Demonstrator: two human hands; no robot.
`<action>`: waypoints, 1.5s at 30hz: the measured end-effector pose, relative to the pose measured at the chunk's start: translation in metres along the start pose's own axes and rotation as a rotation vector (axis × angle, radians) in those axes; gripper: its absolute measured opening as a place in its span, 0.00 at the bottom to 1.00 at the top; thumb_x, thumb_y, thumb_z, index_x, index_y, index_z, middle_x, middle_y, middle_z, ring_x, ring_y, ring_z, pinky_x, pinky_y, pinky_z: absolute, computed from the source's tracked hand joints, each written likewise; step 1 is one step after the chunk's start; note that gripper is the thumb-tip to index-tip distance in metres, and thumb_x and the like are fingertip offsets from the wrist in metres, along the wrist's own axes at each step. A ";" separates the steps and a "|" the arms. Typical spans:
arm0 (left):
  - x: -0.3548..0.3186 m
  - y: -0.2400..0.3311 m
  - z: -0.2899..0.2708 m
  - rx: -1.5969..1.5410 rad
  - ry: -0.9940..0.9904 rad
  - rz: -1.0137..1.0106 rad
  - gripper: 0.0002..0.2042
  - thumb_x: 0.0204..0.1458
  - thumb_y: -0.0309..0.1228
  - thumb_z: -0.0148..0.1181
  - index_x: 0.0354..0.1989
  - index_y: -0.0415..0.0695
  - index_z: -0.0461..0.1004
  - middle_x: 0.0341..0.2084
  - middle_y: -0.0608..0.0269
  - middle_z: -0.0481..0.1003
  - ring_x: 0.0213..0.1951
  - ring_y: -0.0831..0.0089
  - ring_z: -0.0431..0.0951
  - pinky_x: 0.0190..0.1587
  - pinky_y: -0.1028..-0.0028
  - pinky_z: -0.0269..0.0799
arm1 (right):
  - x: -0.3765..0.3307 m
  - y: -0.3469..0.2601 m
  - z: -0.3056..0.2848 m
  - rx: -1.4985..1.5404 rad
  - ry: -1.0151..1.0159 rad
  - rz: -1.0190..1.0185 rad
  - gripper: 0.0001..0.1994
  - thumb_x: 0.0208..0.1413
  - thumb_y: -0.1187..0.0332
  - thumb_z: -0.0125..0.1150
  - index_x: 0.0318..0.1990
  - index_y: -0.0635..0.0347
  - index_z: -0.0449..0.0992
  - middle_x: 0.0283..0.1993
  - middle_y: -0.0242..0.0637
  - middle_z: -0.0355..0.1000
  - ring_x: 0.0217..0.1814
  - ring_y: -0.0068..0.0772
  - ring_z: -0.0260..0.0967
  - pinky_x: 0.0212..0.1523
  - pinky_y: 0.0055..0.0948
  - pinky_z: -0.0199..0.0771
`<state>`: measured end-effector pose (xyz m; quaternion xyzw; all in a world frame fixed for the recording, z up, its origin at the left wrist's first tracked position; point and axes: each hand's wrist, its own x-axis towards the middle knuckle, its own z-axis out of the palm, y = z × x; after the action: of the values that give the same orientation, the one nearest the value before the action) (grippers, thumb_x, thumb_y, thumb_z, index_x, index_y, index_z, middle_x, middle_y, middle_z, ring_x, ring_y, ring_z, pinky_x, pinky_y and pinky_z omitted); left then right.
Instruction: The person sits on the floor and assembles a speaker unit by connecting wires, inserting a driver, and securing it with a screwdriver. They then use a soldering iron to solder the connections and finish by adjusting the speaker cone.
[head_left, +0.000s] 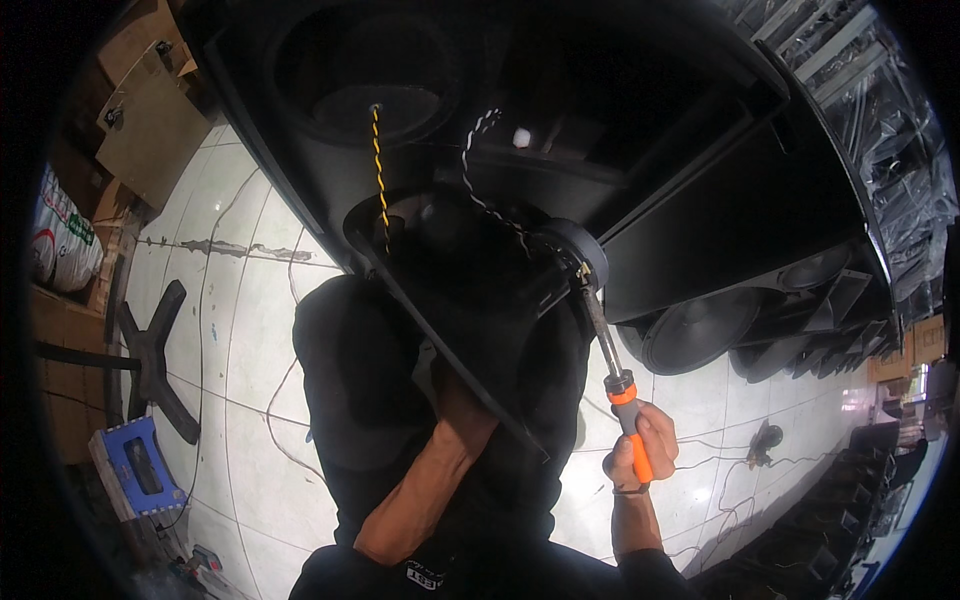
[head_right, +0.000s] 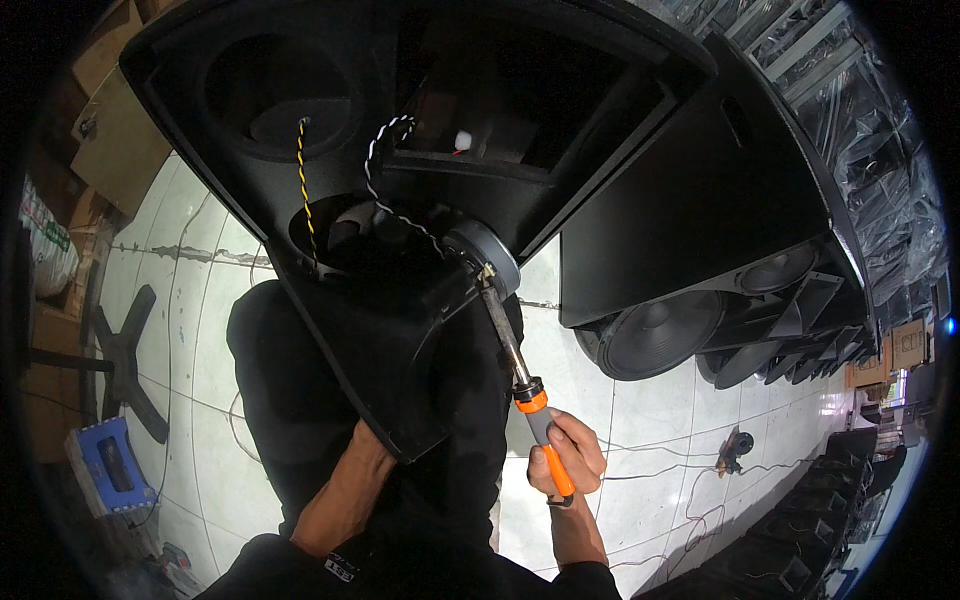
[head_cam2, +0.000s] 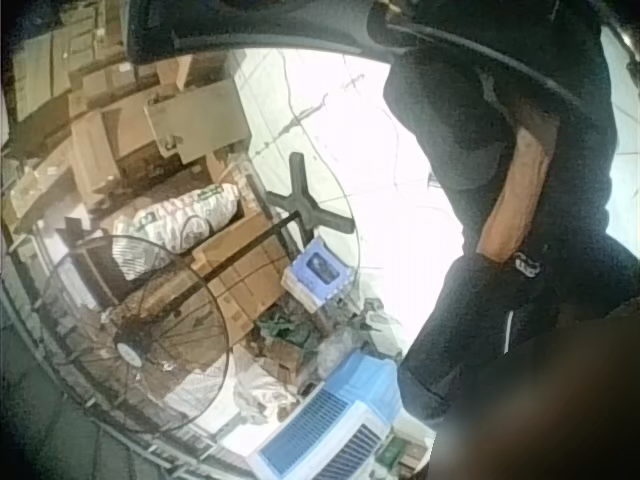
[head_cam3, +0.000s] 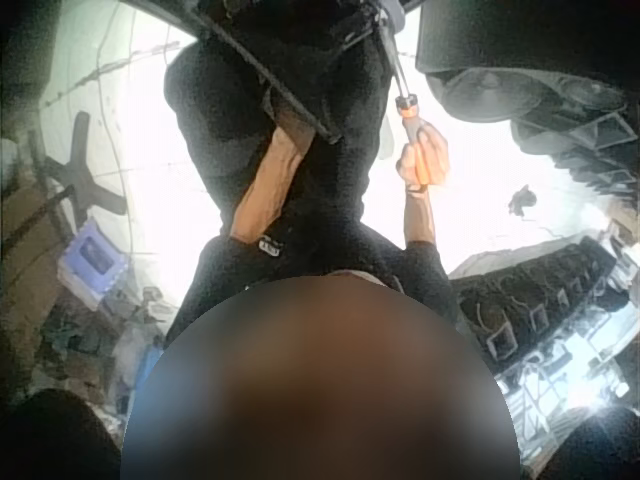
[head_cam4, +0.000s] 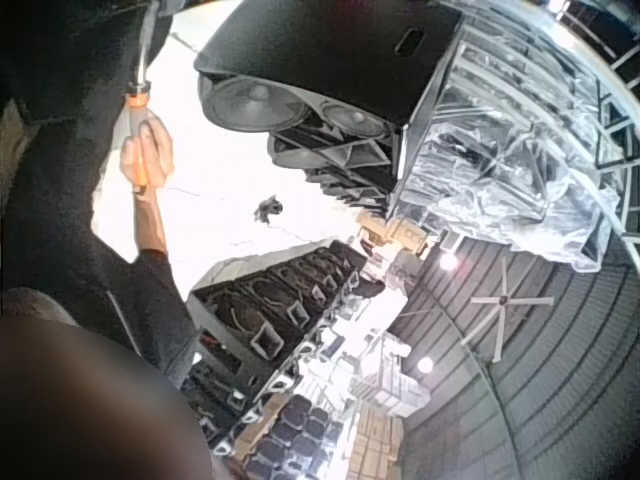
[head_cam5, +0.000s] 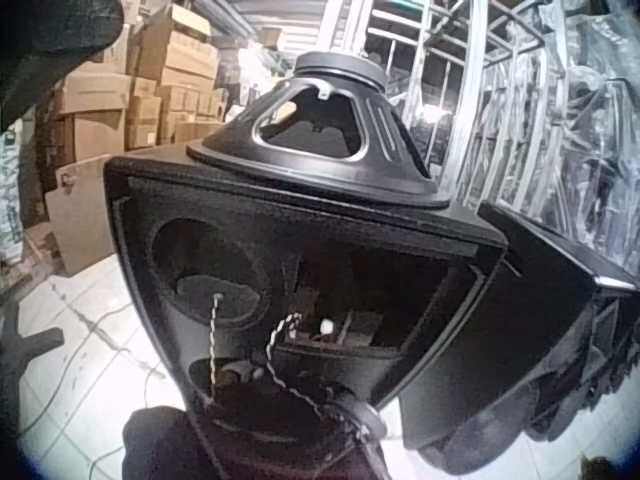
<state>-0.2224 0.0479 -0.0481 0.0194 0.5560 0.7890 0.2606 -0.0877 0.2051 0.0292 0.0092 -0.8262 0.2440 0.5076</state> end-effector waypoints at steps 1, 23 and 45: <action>-0.002 0.006 0.001 0.159 -0.014 0.083 0.14 0.60 0.24 0.54 0.53 0.34 0.68 0.48 0.59 0.73 0.48 0.70 0.74 0.49 0.73 0.73 | 0.000 0.000 0.000 0.003 0.003 0.000 0.14 0.55 0.64 0.66 0.39 0.70 0.77 0.39 0.57 0.76 0.36 0.43 0.78 0.34 0.30 0.81; -0.005 -0.003 0.000 -0.302 -0.002 -0.046 0.16 0.65 0.32 0.48 0.57 0.37 0.66 0.51 0.59 0.71 0.51 0.68 0.72 0.53 0.72 0.72 | 0.003 0.000 -0.003 0.006 -0.036 0.003 0.13 0.54 0.65 0.67 0.38 0.69 0.78 0.40 0.56 0.76 0.38 0.42 0.78 0.35 0.29 0.81; -0.005 -0.016 -0.015 0.129 -0.216 0.056 0.28 0.59 0.35 0.58 0.64 0.36 0.57 0.59 0.49 0.65 0.59 0.63 0.69 0.60 0.67 0.70 | 0.016 -0.007 -0.020 -0.152 -0.280 -0.121 0.18 0.41 0.78 0.73 0.42 0.52 0.82 0.48 0.45 0.74 0.44 0.44 0.79 0.39 0.30 0.83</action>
<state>-0.2170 0.0364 -0.0669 0.1364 0.5736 0.7520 0.2949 -0.0765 0.2108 0.0529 0.0547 -0.9030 0.1461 0.4004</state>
